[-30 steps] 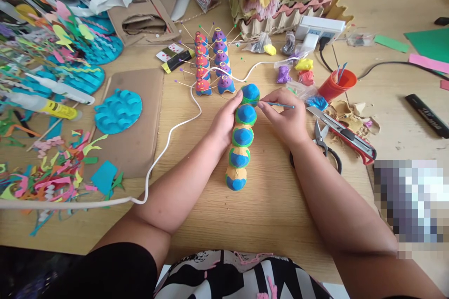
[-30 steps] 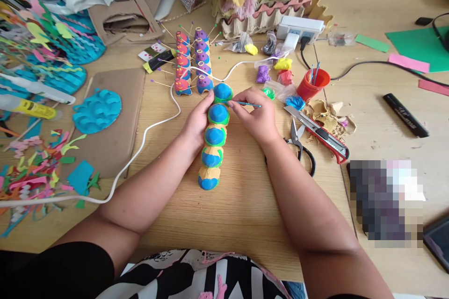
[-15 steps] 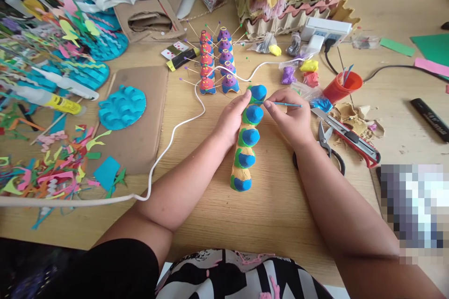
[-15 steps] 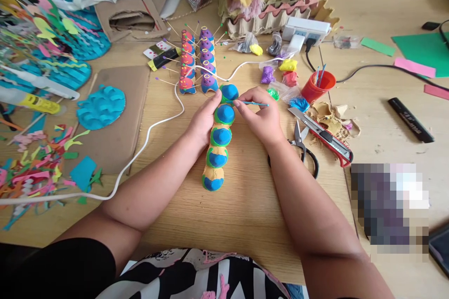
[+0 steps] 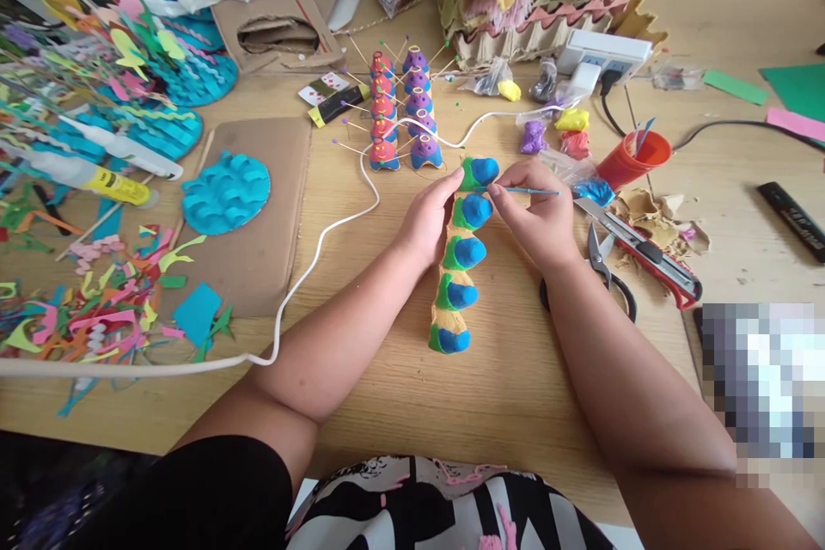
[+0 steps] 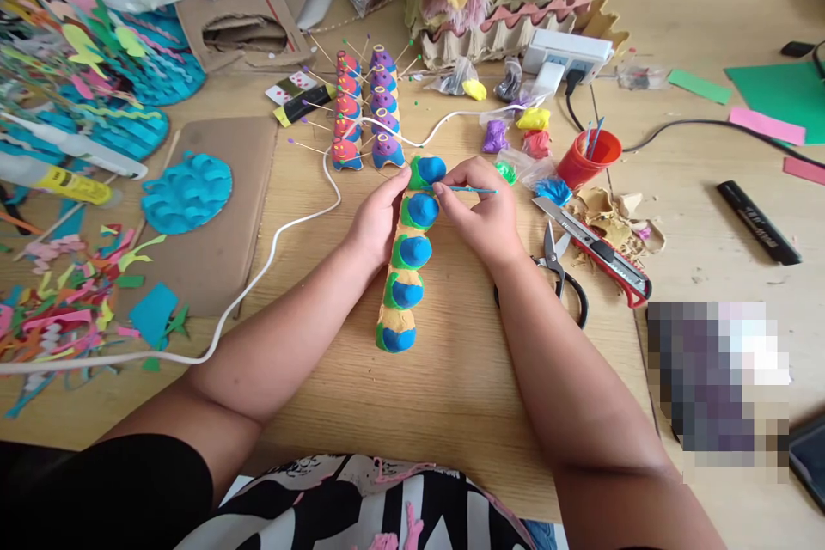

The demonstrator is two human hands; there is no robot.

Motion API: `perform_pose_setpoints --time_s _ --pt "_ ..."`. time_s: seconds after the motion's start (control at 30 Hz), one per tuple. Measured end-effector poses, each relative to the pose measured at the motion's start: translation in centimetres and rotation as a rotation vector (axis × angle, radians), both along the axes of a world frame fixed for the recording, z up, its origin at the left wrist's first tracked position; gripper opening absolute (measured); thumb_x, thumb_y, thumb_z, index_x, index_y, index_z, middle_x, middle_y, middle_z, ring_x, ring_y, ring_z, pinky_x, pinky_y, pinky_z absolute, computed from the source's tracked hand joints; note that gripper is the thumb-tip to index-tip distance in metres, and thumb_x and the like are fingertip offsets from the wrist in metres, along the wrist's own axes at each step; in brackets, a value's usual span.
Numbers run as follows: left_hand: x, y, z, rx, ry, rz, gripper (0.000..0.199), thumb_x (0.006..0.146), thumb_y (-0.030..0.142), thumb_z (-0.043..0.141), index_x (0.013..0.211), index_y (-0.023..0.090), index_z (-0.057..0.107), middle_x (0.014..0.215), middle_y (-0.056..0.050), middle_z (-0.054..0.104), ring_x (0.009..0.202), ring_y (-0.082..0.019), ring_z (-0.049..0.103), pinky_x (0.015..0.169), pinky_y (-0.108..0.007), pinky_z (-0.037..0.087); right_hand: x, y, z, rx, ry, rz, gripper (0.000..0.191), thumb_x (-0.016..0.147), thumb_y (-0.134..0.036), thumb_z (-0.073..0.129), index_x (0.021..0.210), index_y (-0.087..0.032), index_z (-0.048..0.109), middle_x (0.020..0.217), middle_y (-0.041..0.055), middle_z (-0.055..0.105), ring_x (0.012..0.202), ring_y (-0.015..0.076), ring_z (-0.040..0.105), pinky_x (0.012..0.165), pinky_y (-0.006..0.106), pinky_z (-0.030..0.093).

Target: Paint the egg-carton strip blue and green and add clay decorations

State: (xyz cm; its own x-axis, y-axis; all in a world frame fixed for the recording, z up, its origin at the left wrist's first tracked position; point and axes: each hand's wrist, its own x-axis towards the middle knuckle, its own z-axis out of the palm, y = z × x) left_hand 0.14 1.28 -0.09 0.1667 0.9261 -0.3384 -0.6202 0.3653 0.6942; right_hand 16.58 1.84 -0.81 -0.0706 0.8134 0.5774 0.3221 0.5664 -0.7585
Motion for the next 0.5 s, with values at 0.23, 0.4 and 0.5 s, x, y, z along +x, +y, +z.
perform_pose_setpoints --time_s 0.23,0.4,0.5 --pt "0.00 -0.05 -0.19 0.032 0.003 0.003 0.032 0.098 0.048 0.078 0.111 0.020 0.085 0.109 -0.006 0.089 0.119 -0.028 0.083 0.105 -0.035 0.065 0.00 0.05 -0.26 -0.014 0.014 -0.014 0.027 0.097 -0.044 0.080 0.082 -0.025 0.067 0.085 0.0013 0.073 0.084 0.0195 0.068 0.084 0.039 0.056" --pt "0.00 -0.09 0.07 -0.012 0.002 0.016 0.038 0.098 0.051 0.079 0.121 0.021 0.085 0.112 -0.006 0.089 0.121 -0.029 0.083 0.107 -0.037 0.065 -0.11 -0.01 -0.05 -0.024 0.019 -0.017 0.026 0.097 -0.043 0.079 0.082 -0.025 0.067 0.085 0.0009 0.073 0.083 0.0190 0.068 0.083 0.038 0.055" --pt "0.02 -0.06 0.11 0.002 0.011 0.005 0.039 0.098 0.052 0.078 0.121 0.021 0.084 0.114 -0.007 0.089 0.123 -0.029 0.082 0.109 -0.037 0.064 -0.16 -0.11 0.15 -0.035 0.009 -0.019 0.029 0.097 -0.046 0.080 0.082 -0.025 0.066 0.084 0.0007 0.072 0.083 0.0190 0.068 0.083 0.039 0.055"
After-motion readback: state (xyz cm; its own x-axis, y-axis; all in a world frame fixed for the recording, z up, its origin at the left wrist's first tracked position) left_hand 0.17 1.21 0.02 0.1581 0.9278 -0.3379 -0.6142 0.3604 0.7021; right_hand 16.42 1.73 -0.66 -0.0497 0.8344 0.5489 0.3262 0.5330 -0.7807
